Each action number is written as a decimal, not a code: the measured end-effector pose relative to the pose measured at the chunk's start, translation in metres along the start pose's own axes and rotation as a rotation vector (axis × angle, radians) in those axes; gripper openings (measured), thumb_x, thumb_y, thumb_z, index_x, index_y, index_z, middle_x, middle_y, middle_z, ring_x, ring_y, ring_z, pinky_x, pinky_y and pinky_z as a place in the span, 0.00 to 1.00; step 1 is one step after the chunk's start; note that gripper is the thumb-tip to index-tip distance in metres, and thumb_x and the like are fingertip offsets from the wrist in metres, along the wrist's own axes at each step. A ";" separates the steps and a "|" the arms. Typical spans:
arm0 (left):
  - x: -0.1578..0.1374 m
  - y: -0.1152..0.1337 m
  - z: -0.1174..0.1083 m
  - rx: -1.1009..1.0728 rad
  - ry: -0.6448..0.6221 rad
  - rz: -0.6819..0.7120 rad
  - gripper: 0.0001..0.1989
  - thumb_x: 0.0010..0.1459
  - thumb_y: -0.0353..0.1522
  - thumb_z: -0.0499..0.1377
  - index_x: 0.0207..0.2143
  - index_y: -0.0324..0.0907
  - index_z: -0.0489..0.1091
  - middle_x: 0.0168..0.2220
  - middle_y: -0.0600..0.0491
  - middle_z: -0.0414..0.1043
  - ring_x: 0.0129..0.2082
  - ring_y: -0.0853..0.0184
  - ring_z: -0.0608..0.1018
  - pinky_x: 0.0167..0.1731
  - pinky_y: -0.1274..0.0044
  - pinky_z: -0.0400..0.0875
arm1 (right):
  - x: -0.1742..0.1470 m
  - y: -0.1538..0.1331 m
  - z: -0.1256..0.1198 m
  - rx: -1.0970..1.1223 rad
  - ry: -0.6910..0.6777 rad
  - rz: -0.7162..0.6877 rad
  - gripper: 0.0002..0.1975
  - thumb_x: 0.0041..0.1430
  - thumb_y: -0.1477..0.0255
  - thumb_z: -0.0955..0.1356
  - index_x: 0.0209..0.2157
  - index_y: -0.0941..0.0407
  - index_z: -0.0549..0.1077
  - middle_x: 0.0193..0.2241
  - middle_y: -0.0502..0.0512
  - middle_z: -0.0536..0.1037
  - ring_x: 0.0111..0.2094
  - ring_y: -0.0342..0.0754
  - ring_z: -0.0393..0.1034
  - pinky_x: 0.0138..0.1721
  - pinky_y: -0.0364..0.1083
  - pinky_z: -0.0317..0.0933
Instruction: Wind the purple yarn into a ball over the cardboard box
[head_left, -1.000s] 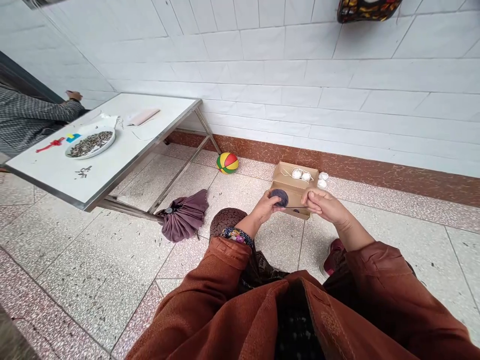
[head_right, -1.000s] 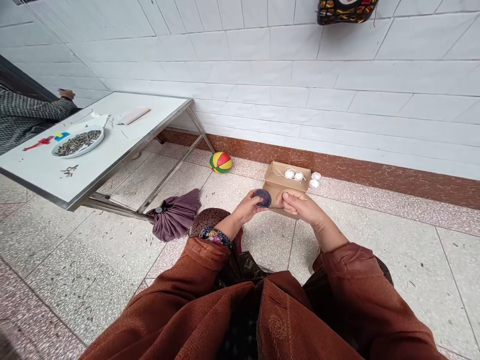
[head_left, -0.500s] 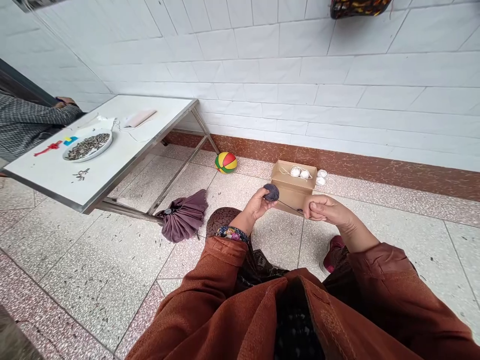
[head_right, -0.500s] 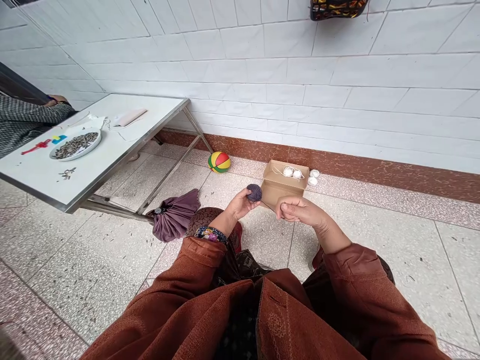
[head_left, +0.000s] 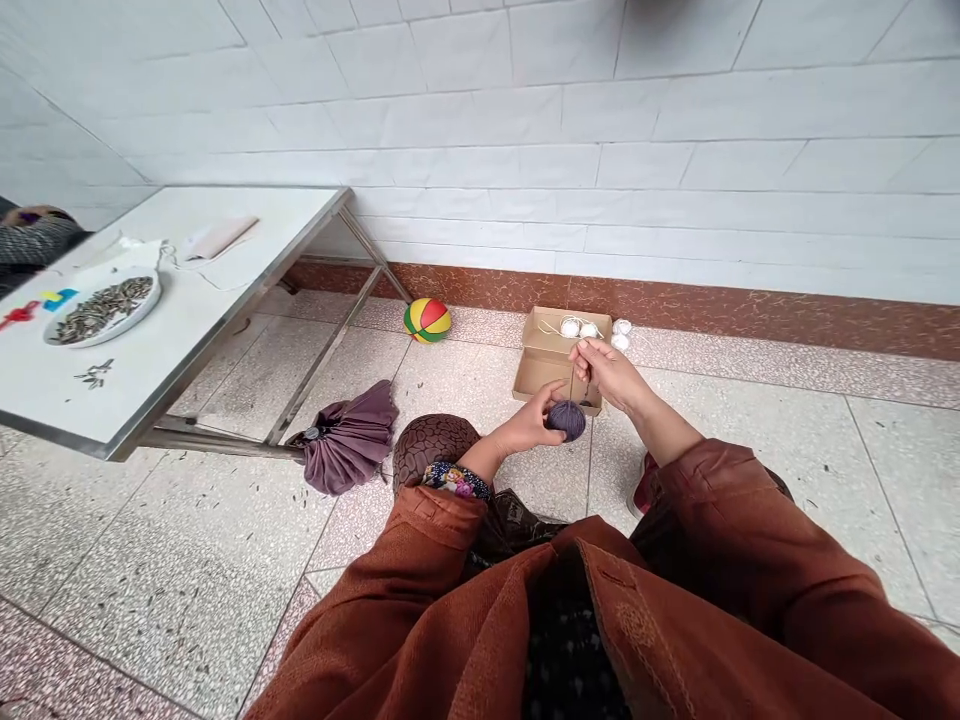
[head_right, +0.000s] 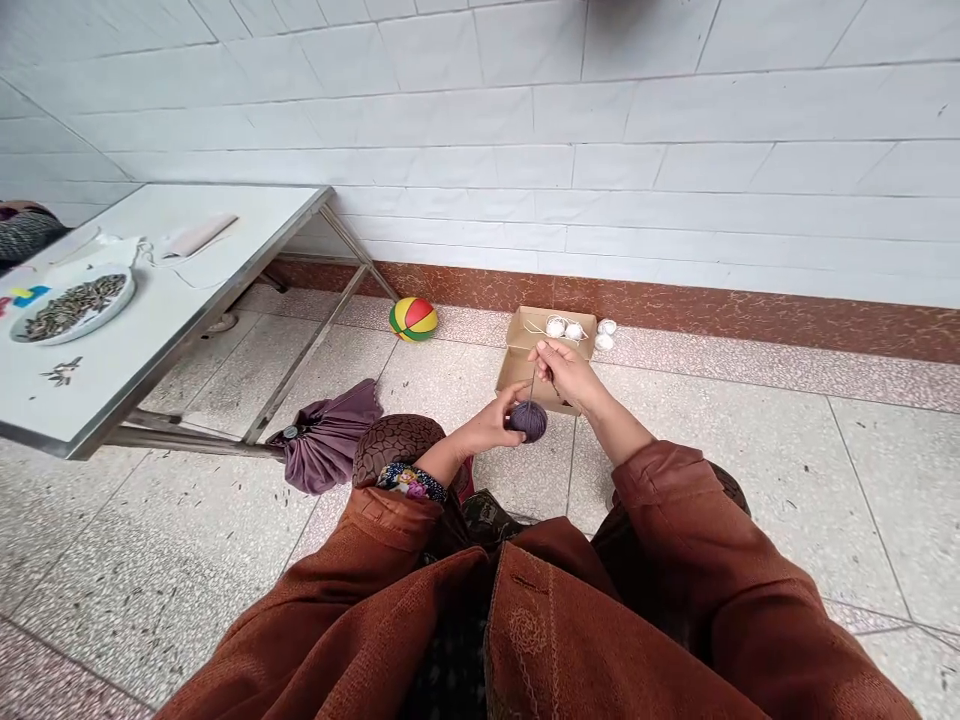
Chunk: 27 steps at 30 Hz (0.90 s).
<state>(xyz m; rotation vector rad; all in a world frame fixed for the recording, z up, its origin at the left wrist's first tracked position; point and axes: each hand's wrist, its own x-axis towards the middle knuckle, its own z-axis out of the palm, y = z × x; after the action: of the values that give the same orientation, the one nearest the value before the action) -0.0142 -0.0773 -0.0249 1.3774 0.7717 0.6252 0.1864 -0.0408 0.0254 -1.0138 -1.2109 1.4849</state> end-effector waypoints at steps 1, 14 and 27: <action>-0.001 0.001 0.001 -0.069 0.000 0.020 0.50 0.41 0.29 0.70 0.68 0.50 0.57 0.48 0.50 0.67 0.45 0.63 0.73 0.50 0.68 0.66 | 0.004 0.007 -0.001 0.001 0.029 0.021 0.25 0.59 0.44 0.70 0.32 0.54 0.71 0.23 0.45 0.61 0.24 0.42 0.59 0.29 0.44 0.58; -0.015 0.014 -0.010 -0.659 0.229 0.020 0.30 0.43 0.40 0.71 0.49 0.42 0.69 0.45 0.47 0.76 0.46 0.58 0.77 0.49 0.65 0.70 | -0.009 0.059 0.024 -0.169 -0.120 0.184 0.31 0.52 0.37 0.68 0.28 0.53 0.65 0.21 0.45 0.66 0.23 0.43 0.63 0.28 0.44 0.61; -0.018 0.024 -0.036 -0.407 0.512 0.178 0.32 0.43 0.35 0.72 0.53 0.42 0.71 0.50 0.48 0.75 0.51 0.61 0.75 0.56 0.67 0.66 | -0.015 0.058 -0.017 -1.360 -0.326 0.220 0.07 0.60 0.65 0.71 0.36 0.53 0.78 0.35 0.57 0.83 0.41 0.57 0.77 0.44 0.51 0.65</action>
<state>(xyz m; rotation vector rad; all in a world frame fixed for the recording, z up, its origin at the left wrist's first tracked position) -0.0520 -0.0666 -0.0003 0.9203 0.8674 1.2328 0.1974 -0.0561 -0.0340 -1.8210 -2.5160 0.8400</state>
